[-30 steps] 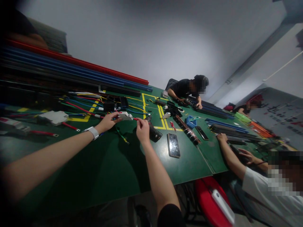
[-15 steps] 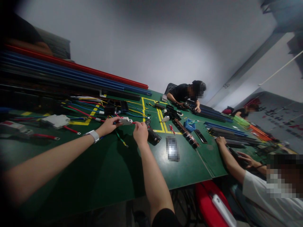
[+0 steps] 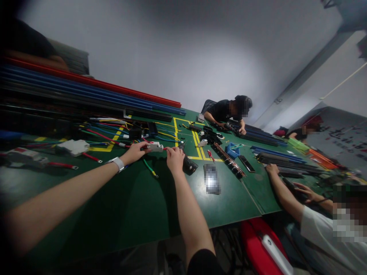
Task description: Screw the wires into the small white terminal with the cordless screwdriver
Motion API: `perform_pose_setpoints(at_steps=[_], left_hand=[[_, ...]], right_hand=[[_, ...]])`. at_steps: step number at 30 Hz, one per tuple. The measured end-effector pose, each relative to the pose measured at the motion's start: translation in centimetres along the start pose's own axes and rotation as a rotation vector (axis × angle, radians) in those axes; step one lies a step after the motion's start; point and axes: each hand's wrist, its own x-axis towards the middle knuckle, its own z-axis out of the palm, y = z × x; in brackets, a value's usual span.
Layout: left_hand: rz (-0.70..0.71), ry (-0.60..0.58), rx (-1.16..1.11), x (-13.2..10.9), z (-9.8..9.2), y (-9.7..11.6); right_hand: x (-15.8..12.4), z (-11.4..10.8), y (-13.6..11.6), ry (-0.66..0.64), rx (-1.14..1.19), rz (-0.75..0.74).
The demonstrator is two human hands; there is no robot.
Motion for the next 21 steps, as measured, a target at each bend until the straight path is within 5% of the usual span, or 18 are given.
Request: perform_pose_setpoints(at_steps=[10,16,21], left_hand=[[-0.011,0.015,-0.023,0.1,0.0,-0.1],[-0.022,0.034,-0.029,0.0,0.1,0.1],[-0.012,0.035,-0.02,0.1,0.2,0.3]], right_hand=[[-0.6,-1.9,2.1,0.018,0.003,0.122],[-1.5,-5.4,5.9,-0.22,-0.044,0.26],[-0.4,-5.7,6.7,-0.344,-0.174,0.271]])
